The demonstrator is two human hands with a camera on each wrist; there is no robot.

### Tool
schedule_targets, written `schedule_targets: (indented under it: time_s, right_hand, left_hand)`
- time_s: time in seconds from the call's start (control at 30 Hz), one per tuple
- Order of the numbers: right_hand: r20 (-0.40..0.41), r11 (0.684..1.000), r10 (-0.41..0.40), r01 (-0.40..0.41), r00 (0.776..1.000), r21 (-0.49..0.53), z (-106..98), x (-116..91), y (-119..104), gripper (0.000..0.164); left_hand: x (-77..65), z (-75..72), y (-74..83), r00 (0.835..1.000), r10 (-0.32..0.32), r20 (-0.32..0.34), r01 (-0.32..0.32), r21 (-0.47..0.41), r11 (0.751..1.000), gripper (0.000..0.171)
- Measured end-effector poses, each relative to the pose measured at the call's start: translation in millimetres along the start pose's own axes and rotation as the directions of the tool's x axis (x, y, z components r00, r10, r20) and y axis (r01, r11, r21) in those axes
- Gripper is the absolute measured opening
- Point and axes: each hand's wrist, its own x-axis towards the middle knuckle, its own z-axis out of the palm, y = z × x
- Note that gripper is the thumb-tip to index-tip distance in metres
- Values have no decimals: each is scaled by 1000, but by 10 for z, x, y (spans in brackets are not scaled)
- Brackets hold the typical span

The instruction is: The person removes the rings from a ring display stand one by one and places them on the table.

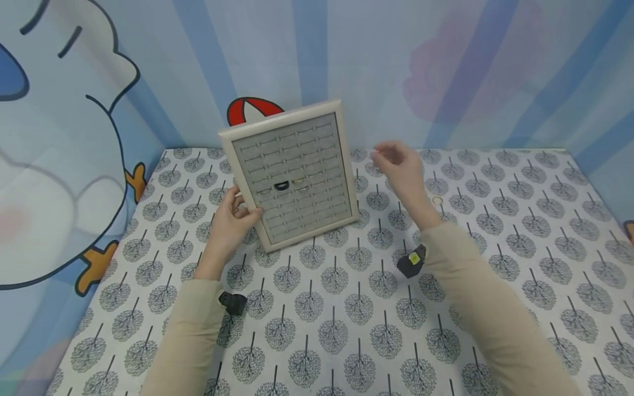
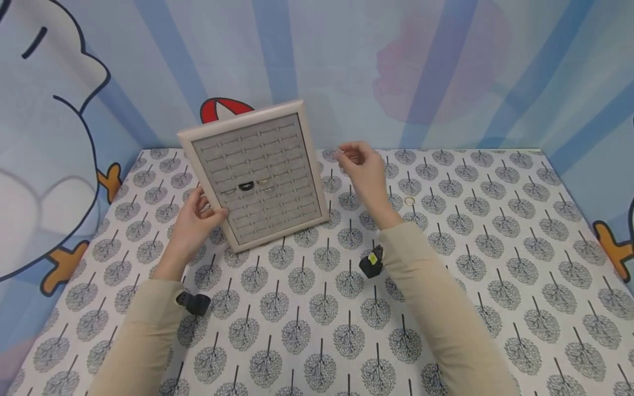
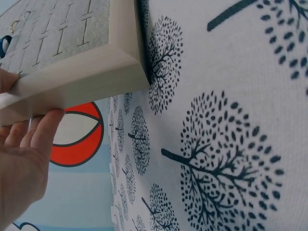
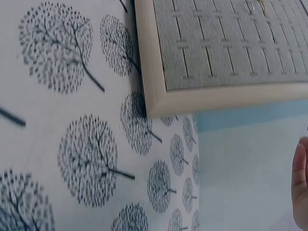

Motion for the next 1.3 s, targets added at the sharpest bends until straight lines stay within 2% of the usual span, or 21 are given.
schedule_targets:
  time_s: [0.27,0.63,0.87,1.03,1.17,1.23,1.3]
  right_hand:
    - [-49,994,108,-109,993,-8,-317,48,153,39]
    - [-103,967,207,-219,973,-127,-742,54,536,48]
    - [-178,922,312,-343,933,-181,-900,57,795,45]
    - [-179,898,349,-383,920,-218,-994,100,1036,43]
    - [-202,865,348,-397,915,-306,-1036,164,1322,44]
    - [-198,850,355,-404,914,-338,-1042,157,1359,44]
    - [-183,841,374,-416,909,-347,-1040,120,1304,43]
  left_hand:
    - [2,9,8,1000,-2,-9,2,-6,1000,72]
    - [-11,13,17,1000,-2,-1,2,-25,1000,72]
    - [-18,7,23,1000,2,0,-2,-23,1000,72]
    - [-27,1,21,1000,2,7,-2,-36,999,72]
    - [-31,-10,19,1000,0,6,0,-35,999,71]
    - [-31,-19,17,1000,-2,4,2,-32,1000,71]
    - [-31,-24,14,1000,-3,3,3,-27,1000,70]
